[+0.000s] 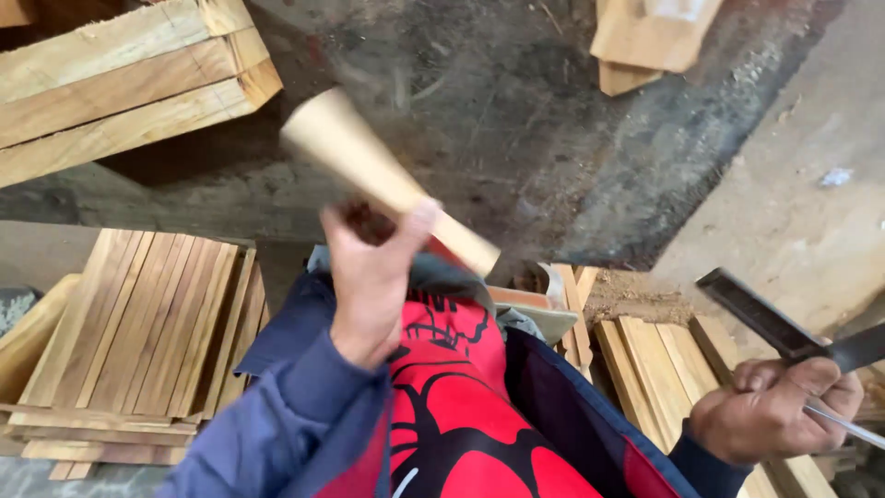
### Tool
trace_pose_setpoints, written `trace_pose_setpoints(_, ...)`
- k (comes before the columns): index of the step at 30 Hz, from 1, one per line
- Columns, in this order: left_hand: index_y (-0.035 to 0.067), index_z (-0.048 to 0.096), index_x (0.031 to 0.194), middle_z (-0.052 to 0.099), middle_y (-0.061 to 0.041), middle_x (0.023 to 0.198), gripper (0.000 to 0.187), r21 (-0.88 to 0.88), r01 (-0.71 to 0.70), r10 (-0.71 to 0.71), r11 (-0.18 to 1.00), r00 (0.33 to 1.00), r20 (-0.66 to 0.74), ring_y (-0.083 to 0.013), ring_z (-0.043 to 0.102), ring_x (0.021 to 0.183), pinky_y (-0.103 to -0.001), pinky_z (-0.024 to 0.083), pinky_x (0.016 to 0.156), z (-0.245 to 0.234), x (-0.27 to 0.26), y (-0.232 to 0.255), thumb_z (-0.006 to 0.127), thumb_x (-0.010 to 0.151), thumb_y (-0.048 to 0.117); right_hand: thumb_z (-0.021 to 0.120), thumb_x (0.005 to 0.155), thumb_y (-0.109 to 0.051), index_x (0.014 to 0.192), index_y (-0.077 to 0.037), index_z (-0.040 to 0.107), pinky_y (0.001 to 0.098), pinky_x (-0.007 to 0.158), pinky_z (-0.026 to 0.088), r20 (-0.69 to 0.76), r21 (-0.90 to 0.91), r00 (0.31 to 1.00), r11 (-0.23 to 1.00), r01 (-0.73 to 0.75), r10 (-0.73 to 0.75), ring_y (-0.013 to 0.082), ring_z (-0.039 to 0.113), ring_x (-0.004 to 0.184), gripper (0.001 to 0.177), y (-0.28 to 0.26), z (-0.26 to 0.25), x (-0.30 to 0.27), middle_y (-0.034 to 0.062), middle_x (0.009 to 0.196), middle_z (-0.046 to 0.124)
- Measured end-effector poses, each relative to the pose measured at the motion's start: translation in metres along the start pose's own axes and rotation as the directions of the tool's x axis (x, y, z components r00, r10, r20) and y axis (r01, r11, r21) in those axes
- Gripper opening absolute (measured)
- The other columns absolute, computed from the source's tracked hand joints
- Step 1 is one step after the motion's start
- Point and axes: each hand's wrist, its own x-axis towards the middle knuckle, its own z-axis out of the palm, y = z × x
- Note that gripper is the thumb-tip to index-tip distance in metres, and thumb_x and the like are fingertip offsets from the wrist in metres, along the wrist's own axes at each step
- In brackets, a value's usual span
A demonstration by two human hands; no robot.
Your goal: Marking wooden blocks with a square and pen for precision cutting
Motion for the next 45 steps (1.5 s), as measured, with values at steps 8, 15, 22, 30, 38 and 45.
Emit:
trace_pose_setpoints(8,0.007,0.056,0.1,0.056,-0.008,0.089,0.046,-0.304,0.606,-0.618,0.735,0.783,0.068,-0.023,0.059,0.086,-0.035,0.049,0.086,0.016,-0.014,0.008,0.059,0.067,0.04,0.051,0.095,-0.004,0.117,0.001,0.05,0.0164,0.037,0.031,0.054,-0.235,0.971,0.948,-0.216,0.235,0.0027,0.038,0.049,0.022,-0.012,-0.029,-0.048,0.0132,0.096,0.058)
trace_pose_setpoints(15,0.016,0.051,0.12,0.049,-0.015,0.121,0.051,0.226,-0.964,0.131,0.143,0.244,0.961,-0.0365,0.045,0.109,-0.048,0.035,0.096,-0.006,-0.034,0.005,0.051,0.082,0.051,0.051,0.083,-0.038,0.098,0.009,0.06,0.0178,0.035,0.028,0.506,-0.289,0.544,0.726,-0.624,0.669,0.0134,0.05,0.041,0.05,-0.036,0.03,-0.066,0.0278,0.068,0.064)
trace_pose_setpoints(22,0.017,0.058,0.114,0.052,0.002,0.079,0.028,0.181,-0.902,0.258,0.393,0.297,0.919,-0.0176,0.056,0.07,-0.027,0.048,0.063,-0.02,0.029,0.014,0.051,0.089,0.026,0.046,0.089,-0.029,0.091,0.011,0.061,0.0141,0.03,0.021,0.747,-0.046,0.561,0.869,-0.492,0.357,0.0041,0.029,0.032,0.043,-0.063,0.143,-0.063,0.0226,0.051,0.061)
trace_pose_setpoints(30,0.009,0.071,0.093,0.058,-0.004,0.073,0.012,0.44,-0.883,0.55,0.164,0.452,0.702,-0.0232,0.055,0.064,-0.034,0.042,0.063,-0.008,0.104,0.027,0.069,0.084,0.017,0.073,0.077,-0.009,0.095,-0.006,0.07,0.0206,0.052,0.042,0.678,-0.083,0.735,0.993,0.086,-0.007,0.0099,0.051,0.058,0.018,-0.034,0.209,-0.062,0.0074,0.076,0.062)
trace_pose_setpoints(38,0.009,0.071,0.092,0.059,-0.003,0.068,0.013,0.38,-0.903,0.531,0.201,0.426,0.733,-0.0216,0.055,0.057,-0.03,0.039,0.062,-0.005,0.111,0.025,0.071,0.081,0.016,0.071,0.077,-0.007,0.09,-0.004,0.07,0.024,0.056,0.044,0.712,-0.062,0.702,0.998,0.027,0.025,0.0125,0.055,0.06,0.013,-0.023,0.211,-0.054,0.0093,0.071,0.058)
trace_pose_setpoints(45,0.01,0.071,0.093,0.059,-0.001,0.067,0.013,0.402,-0.898,0.507,0.177,0.433,0.745,-0.0198,0.054,0.055,-0.03,0.038,0.062,-0.005,0.112,0.022,0.067,0.083,0.018,0.071,0.076,-0.009,0.087,-0.005,0.07,0.0239,0.059,0.045,0.724,-0.076,0.687,0.997,0.006,0.051,0.0143,0.059,0.064,0.012,-0.021,0.21,-0.053,0.0098,0.074,0.061)
